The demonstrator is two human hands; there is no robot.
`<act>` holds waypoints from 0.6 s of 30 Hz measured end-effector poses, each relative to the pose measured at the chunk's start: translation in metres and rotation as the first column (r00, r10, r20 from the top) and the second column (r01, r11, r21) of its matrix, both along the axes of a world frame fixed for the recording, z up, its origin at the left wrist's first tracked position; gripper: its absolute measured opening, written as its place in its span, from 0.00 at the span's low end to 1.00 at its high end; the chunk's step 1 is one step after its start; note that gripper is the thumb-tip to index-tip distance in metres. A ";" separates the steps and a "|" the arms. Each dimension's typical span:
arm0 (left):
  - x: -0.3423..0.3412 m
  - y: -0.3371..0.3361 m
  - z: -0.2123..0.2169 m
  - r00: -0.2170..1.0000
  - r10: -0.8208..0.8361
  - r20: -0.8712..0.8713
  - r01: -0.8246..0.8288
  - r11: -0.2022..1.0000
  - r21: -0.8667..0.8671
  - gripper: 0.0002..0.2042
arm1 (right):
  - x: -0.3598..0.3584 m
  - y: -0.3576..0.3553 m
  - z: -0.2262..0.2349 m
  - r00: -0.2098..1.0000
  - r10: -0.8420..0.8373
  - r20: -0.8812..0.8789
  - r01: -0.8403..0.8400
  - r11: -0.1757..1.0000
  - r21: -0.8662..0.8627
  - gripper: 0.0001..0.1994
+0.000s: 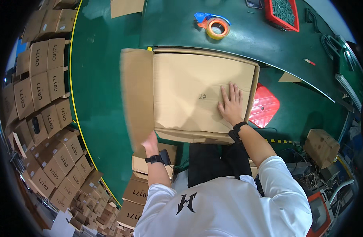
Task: The person assembles plastic U-shaped components using small green fasteners and then packs the completed items into a cardboard box, sealing it with a tape dispenser.
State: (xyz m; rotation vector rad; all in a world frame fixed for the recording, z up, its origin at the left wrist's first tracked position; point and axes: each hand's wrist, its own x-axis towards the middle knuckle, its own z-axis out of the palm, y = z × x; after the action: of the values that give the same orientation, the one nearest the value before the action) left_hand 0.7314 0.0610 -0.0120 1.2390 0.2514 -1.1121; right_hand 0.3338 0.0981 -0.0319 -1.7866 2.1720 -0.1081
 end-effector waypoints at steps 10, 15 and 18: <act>-0.101 0.028 0.009 -0.670 -0.546 0.502 0.564 0.065 0.824 0.16 | -0.057 0.027 0.001 0.892 -0.369 0.261 0.436 0.855 -0.282 0.30; -0.094 0.053 0.003 -0.631 -0.613 0.475 0.495 0.152 0.855 0.21 | -0.109 0.087 -0.097 0.371 -0.842 0.392 0.817 0.497 0.293 0.24; -0.126 0.038 -0.011 -0.644 -0.538 0.544 0.613 0.063 0.788 0.24 | -0.156 0.183 -0.202 0.006 -0.897 0.442 0.794 0.273 0.543 0.27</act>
State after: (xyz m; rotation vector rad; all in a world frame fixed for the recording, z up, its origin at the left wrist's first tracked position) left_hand 0.6051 0.0986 -0.0233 1.7902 -2.2869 -1.0480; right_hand 0.1780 0.2808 -0.2342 0.0988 2.1428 -0.7639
